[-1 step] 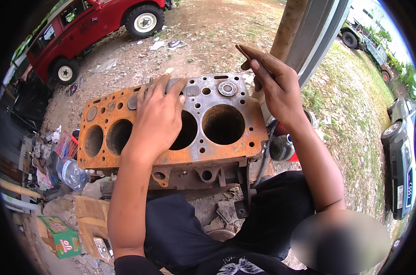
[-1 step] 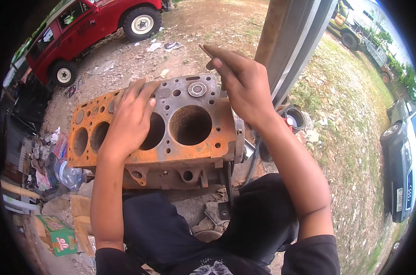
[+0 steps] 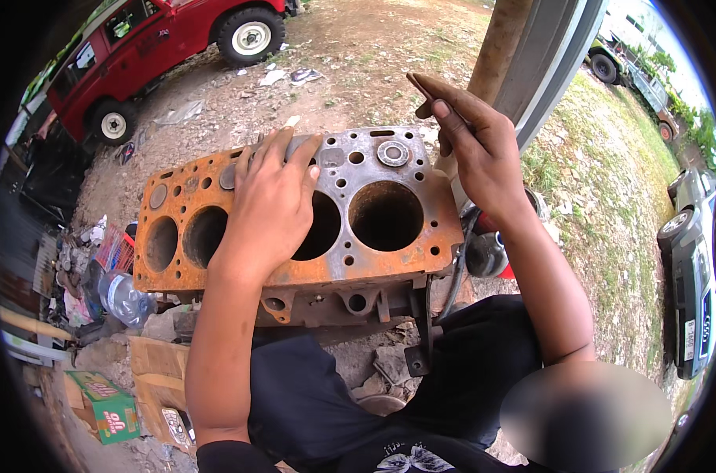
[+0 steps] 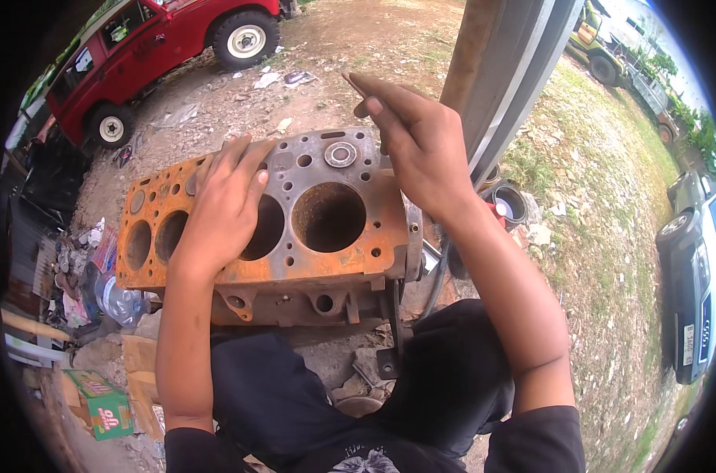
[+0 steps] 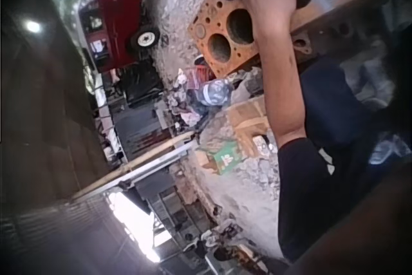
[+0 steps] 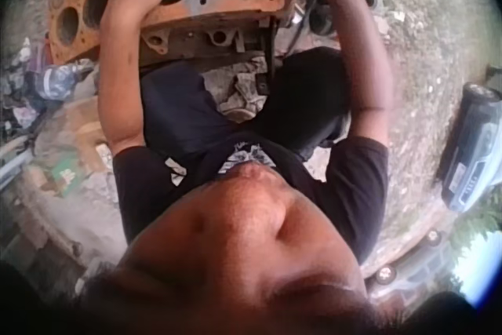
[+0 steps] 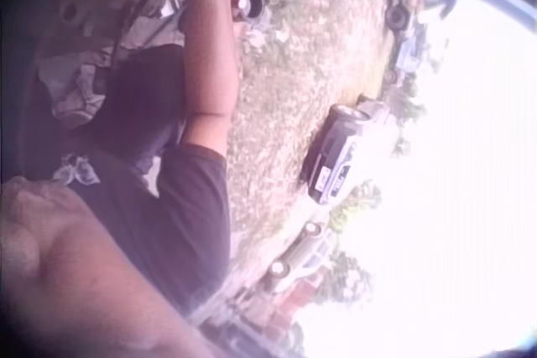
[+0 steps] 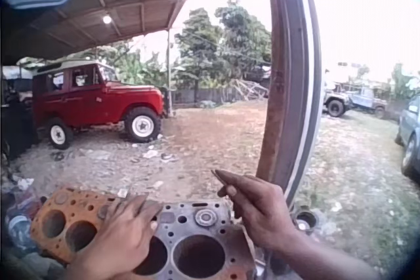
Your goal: The person places small metal rings into recessed holes on the top surface of a rusty engine block. The person repeatedly picks up rings, aligns them with the holes, and presses them into place by hand.
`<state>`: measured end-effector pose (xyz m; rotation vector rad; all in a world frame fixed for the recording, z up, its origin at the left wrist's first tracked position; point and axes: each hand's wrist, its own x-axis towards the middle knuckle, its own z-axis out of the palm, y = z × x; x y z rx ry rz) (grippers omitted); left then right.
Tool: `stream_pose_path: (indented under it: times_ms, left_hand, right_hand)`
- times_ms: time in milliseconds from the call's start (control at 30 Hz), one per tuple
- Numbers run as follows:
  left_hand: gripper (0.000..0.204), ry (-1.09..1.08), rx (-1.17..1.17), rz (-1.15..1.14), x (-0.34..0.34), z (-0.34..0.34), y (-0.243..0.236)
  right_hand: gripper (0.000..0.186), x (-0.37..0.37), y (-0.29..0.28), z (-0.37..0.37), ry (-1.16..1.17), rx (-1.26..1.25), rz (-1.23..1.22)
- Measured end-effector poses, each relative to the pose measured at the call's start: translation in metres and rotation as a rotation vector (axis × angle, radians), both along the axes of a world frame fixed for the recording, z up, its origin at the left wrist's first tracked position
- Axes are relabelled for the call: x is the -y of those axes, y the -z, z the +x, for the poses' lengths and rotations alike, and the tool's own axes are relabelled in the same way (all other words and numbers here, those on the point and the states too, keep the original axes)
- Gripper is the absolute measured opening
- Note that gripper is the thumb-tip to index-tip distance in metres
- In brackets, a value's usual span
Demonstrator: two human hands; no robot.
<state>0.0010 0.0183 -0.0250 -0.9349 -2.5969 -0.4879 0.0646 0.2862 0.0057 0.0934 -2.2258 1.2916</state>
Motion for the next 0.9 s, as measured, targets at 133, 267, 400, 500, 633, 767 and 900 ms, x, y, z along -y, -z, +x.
stream_pose_path:
  times_ms: [133,267,400,500,633,767,900]
  left_hand:
    - [0.042,0.002,-0.003,-0.006,-0.002,-0.002,-0.005]
    - [0.041,-0.002,0.006,-0.004,-0.003,-0.001,-0.005]
    - [0.041,0.013,0.008,0.021,-0.002,-0.001,-0.004]
    - [0.041,0.006,-0.022,0.023,-0.003,-0.004,-0.001]
    - [0.037,0.042,-0.025,0.061,-0.004,-0.004,-0.003]
    - [0.034,0.142,0.021,0.108,-0.001,0.003,-0.016]
    - [0.035,0.154,0.061,0.101,0.0,0.011,-0.012]
  right_hand:
    - [0.036,0.0,-0.01,-0.003,-0.017,-0.058,-0.053]
    - [0.036,-0.004,-0.011,0.004,-0.04,-0.027,-0.08]
    - [0.037,-0.007,-0.007,0.009,-0.05,-0.006,-0.102]
    - [0.037,-0.013,0.003,0.005,-0.05,-0.039,-0.088]
    - [0.036,-0.009,0.003,0.006,-0.048,0.062,-0.107]
    - [0.033,-0.007,-0.014,0.015,-0.029,0.15,0.253]
    - [0.037,-0.015,-0.022,0.027,-0.215,0.109,0.678]
